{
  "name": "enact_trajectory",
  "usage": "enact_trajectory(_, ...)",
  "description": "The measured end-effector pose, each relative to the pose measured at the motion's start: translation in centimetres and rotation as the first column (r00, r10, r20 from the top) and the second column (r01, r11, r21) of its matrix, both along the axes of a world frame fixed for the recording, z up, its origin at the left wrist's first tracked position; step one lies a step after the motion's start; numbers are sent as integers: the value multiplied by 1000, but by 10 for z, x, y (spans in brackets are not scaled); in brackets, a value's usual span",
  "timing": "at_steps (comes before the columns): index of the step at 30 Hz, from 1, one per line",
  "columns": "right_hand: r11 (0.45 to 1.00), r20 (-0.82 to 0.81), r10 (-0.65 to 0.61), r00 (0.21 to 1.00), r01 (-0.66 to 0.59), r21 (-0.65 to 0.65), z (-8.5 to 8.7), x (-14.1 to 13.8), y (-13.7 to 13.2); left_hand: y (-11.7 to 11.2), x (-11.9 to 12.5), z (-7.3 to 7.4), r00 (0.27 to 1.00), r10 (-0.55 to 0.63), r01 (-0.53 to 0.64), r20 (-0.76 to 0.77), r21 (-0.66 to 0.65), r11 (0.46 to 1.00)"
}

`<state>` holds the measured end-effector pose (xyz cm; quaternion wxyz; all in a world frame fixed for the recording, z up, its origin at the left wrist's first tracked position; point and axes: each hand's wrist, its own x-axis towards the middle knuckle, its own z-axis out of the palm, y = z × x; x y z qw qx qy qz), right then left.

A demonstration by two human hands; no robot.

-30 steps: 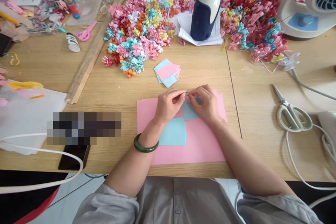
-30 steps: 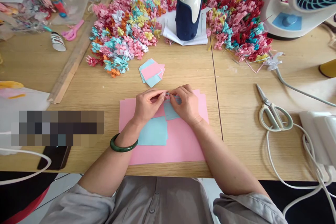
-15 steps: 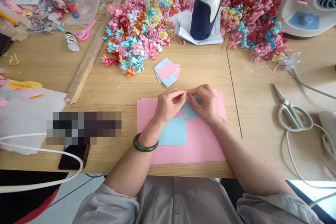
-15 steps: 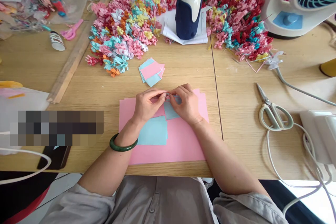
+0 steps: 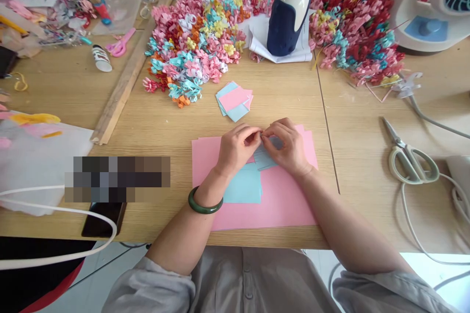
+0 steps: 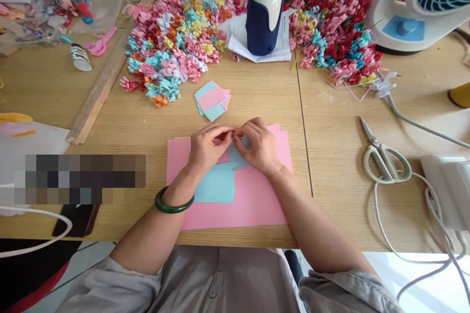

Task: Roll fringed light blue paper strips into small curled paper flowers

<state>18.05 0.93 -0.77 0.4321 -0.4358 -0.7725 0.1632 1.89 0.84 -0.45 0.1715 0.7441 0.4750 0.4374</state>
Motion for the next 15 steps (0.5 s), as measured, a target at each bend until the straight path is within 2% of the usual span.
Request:
enact_trajectory(2, 1000, 0, -6, 1000, 6, -20, 1, 0, 0, 0, 0, 0, 1000, 3, -2, 25, -18, 1000)
enact_trajectory(4, 998, 0, -34, 999, 34, -50, 2, 1, 0, -1, 0, 1, 988, -5, 24, 154, -119, 993)
enact_trajectory(7, 993, 7, -86, 996, 86, -86, 4, 1, -1, 1, 0, 2, 917, 15, 128, 398, -331, 935)
enact_trajectory(9, 989, 13, -111, 994, 111, -93, 4, 1, -1, 2, -1, 2, 870, 25, 203, 492, -406, 891)
enact_trajectory(12, 988, 11, -126, 992, 126, -94, 4, 1, -1, 4, -3, 1, 835, -5, 288, 550, -430, 856)
enact_trajectory(15, 989, -2, -121, 993, 121, -83, 3, 2, -1, 6, -5, -3, 827, -54, 335, 560, -413, 847)
